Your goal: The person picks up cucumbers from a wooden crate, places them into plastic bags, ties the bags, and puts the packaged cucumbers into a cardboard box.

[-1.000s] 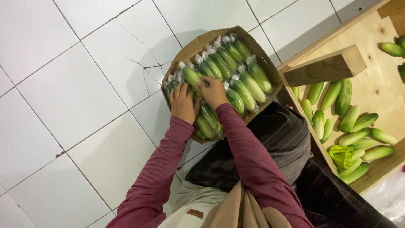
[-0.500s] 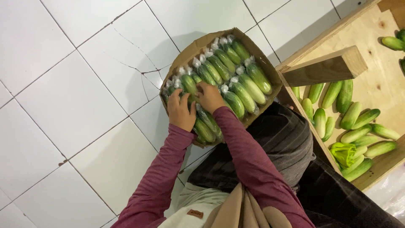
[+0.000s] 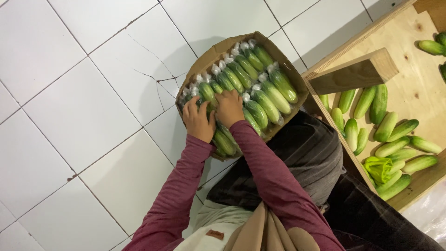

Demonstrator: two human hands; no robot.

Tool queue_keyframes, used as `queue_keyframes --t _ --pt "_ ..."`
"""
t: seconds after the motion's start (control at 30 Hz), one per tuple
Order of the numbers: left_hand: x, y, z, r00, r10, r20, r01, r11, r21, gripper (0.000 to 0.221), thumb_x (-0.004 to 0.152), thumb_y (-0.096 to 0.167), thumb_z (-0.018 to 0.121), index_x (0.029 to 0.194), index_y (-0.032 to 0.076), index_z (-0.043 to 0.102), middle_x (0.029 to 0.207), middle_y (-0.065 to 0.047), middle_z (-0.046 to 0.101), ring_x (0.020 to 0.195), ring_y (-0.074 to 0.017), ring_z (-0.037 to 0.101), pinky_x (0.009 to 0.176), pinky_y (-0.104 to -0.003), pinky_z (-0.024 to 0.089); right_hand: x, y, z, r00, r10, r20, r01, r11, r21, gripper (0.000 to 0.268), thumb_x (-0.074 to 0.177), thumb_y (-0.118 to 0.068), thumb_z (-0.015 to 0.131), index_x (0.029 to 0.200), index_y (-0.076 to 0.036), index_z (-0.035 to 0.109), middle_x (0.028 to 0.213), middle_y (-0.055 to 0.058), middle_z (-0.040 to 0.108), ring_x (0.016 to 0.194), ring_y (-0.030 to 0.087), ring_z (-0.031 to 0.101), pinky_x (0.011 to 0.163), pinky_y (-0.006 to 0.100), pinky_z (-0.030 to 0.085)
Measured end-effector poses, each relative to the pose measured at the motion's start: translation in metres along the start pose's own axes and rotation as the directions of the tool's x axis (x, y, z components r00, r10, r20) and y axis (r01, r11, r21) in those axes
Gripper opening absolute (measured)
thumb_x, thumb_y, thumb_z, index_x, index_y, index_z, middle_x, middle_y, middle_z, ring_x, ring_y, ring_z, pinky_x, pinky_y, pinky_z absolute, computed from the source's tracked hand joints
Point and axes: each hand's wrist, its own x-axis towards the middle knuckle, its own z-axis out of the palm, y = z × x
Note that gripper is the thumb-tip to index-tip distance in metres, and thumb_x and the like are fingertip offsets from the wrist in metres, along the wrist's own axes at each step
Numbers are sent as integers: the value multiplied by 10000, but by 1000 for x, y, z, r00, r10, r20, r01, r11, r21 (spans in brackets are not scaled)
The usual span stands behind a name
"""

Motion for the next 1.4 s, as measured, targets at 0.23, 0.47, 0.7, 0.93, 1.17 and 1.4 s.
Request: queue_keyframes --t 0.23,0.47,0.7,0.93,1.17,1.4 --pt "-6 2 7 997 45 -57 -43 999 31 248 910 165 743 1135 73 695 1340 -123 461 1287 -359 428 1023 -589 455 -6 -3 11 999 45 3 -44 998 -47 516 899 -96 654 1409 -46 595 1208 131 587 1218 318 397 1081 561 245" --pt "-10 29 24 964 191 -185 -188 982 36 243 776 109 814 988 99 696 1218 -115 546 1138 -362 542 909 -517 502 -47 -23 -60 993 62 105 -59 998 -38 504 947 -62 591 1447 -14 552 1343 171 553 1309 351 364 1129 558 234" --pt "-10 95 47 891 430 -147 -440 897 -41 220 940 342 701 1003 131 701 1171 -85 542 1130 -365 534 913 -525 461 -139 31 -126 953 60 -296 -44 997 63 377 1022 -186 584 1379 -76 641 1219 123 637 1202 321 473 1023 539 295" --pt "-10 229 40 793 606 -65 -605 768 -211 237 918 278 699 1058 88 719 1217 -113 579 1191 -369 505 1001 -536 438 -276 145 -157 725 202 -659 -191 977 91 316 944 -216 684 1240 -111 716 1135 68 681 1080 293 563 864 404 418" --pt "-61 384 72 549 834 54 -794 541 -277 265 853 278 760 1071 129 738 1209 -92 601 1248 -354 486 1019 -504 416 -406 240 -126 467 677 -569 -588 718 371 287 957 -306 708 1238 -252 729 1132 -57 677 1114 238 548 942 453 385" --pt "-139 456 189 297 913 279 -889 371 -268 341 811 335 772 1076 128 720 1187 -106 618 1250 -344 507 1019 -526 404 -473 292 -103 314 885 -345 -772 449 449 370 975 -391 664 1308 -231 692 1190 11 675 1175 306 571 973 574 439"
